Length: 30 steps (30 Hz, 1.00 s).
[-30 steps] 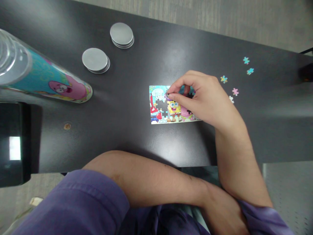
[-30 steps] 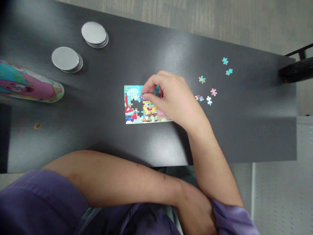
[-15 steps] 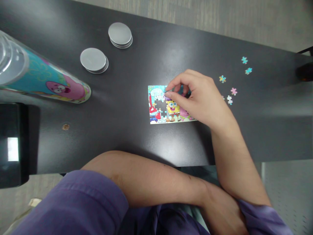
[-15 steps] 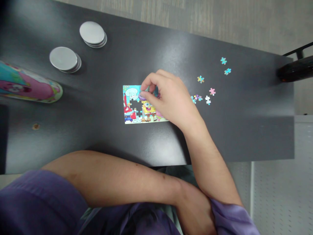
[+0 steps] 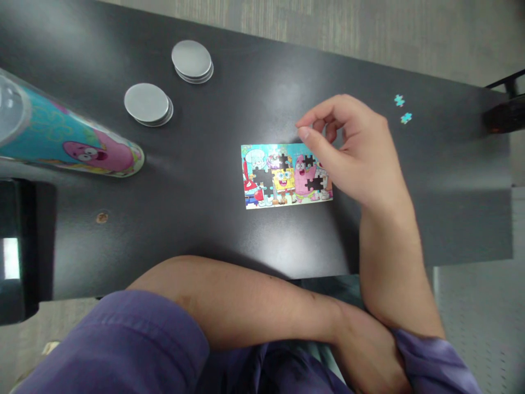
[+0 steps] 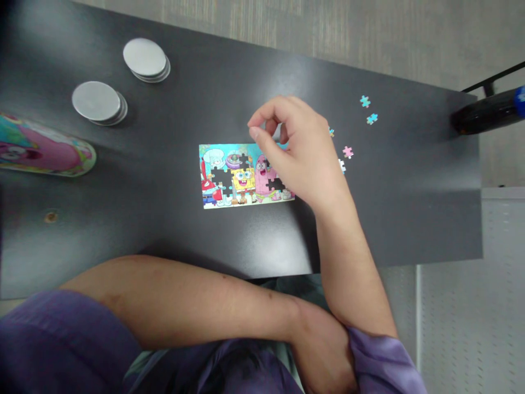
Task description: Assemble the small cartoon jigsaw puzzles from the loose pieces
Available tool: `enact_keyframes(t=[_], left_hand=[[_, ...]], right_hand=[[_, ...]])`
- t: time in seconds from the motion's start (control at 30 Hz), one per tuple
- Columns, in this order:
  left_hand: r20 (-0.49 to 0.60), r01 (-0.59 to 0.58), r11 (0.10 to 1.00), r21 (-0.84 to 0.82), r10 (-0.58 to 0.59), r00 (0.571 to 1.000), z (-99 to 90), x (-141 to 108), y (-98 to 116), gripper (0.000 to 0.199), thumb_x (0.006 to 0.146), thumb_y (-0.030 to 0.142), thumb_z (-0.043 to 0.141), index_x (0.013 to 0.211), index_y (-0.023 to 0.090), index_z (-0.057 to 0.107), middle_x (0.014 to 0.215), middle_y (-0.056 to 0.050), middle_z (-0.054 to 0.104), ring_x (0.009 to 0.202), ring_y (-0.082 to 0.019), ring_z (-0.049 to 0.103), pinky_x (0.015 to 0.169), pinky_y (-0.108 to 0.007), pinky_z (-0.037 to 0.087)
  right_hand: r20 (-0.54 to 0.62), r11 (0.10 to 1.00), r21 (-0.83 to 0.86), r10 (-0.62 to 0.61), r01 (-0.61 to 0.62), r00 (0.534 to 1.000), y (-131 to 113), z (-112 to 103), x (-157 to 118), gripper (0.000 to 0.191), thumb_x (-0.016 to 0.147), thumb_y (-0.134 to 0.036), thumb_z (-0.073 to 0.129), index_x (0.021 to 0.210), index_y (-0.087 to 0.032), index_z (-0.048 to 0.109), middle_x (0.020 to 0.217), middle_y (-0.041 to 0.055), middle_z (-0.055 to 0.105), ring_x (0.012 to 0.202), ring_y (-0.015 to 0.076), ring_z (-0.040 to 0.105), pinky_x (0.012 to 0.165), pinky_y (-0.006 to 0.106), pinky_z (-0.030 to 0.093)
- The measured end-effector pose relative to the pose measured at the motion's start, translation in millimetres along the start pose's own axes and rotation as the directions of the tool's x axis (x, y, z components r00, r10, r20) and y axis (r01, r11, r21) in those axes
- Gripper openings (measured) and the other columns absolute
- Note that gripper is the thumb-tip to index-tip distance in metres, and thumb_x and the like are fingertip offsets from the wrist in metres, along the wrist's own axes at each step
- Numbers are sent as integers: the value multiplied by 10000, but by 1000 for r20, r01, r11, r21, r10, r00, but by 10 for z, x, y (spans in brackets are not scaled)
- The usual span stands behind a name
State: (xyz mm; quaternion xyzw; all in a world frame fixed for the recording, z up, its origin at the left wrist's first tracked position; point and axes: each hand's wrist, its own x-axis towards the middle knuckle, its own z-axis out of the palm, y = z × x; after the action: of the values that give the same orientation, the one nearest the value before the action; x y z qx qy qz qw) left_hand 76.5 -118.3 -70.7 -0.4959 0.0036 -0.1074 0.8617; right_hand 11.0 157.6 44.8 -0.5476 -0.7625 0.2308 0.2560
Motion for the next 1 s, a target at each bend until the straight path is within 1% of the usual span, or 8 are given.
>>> enact_keyframes(t=[0.07, 0.1, 0.13, 0.17, 0.33, 0.5, 0.7, 1.0], left_hand=[[-400, 293, 930, -223, -361, 842, 104, -63, -8, 586, 738, 520, 589, 452, 384, 96, 662, 5, -35, 463, -304, 20, 517, -530, -11], [-464, 273, 774, -571, -579, 670, 126, -110, -23, 592, 816, 494, 533, 538, 341, 33, 752, 8, -68, 569, -305, -74, 521, -502, 11], [-364, 59, 456, -888, -776, 515, 125, -165, -42, 573, 912, 471, 490, 661, 307, 2, 827, 16, -80, 656, -305, -141, 535, -480, -25], [-182, -249, 73, -966, -875, 449, 104, -223, -63, 575, 997, 489, 497, 799, 290, -4, 835, 33, -96, 686, -293, -190, 557, -452, -105], [8, -524, -370, -768, -822, 569, -129, -429, -103, 709, 1053, 455, 665, 793, 259, 36, 746, 53, -40, 639, -242, -152, 538, -374, -64], [58, -531, -679, -508, -642, 765, -266, -474, -72, 411, 1124, 498, 840, 716, 454, 854, 791, 36, 778, 623, -173, 645, 458, -353, 206], [72, -500, -769, -399, -570, 819, -292, -515, -96, 431, 1148, 511, 897, 717, 511, 898, 1000, 108, 949, 817, -132, 812, 502, -339, 406], [55, -487, -776, -401, -551, 833, -221, -522, -147, 463, 1161, 481, 867, 701, 510, 908, 924, 54, 893, 649, -162, 642, 486, -368, 233]], right_hand=[[-48, 997, -49, 51, -54, 998, -4, -183, -29, 78, 1187, -314, 798, 1176, -358, 861, 1222, 104, 911, 1138, 391, 851, 1118, 611, 682], [-69, 992, -89, 80, -86, 994, 0, -303, -52, 76, 1189, -338, 791, 1185, -366, 862, 1260, 108, 923, 1149, 402, 856, 1120, 632, 678], [-93, 987, -119, 94, -104, 991, 11, -437, -81, 59, 1175, -355, 803, 1177, -365, 861, 1258, 114, 929, 1140, 415, 856, 1112, 654, 674], [-111, 983, -147, 97, -113, 989, 33, -577, -116, 34, 1140, -359, 824, 1140, -361, 858, 1223, 132, 930, 1107, 434, 846, 1074, 675, 667], [28, 945, -246, 229, -216, 973, 324, -1103, -298, 77, 1009, -380, 889, 1055, -318, 881, 1105, 122, 918, 968, 375, 791, 943, 618, 608], [185, 938, -246, 293, -244, 938, 704, -1105, -359, 160, 996, -339, 1023, 999, -348, 863, 1020, 68, 873, 944, 346, 791, 945, 586, 655], [236, 958, -226, 232, -179, 944, 784, -988, -332, 236, 1068, -470, 1006, 940, -366, 838, 1029, 66, 854, 991, 363, 804, 1018, 614, 702], [287, 955, -152, 290, -256, 913, 697, -967, -314, 352, 1064, -558, 1005, 957, -353, 739, 915, 57, 819, 905, 328, 758, 950, 562, 669]])
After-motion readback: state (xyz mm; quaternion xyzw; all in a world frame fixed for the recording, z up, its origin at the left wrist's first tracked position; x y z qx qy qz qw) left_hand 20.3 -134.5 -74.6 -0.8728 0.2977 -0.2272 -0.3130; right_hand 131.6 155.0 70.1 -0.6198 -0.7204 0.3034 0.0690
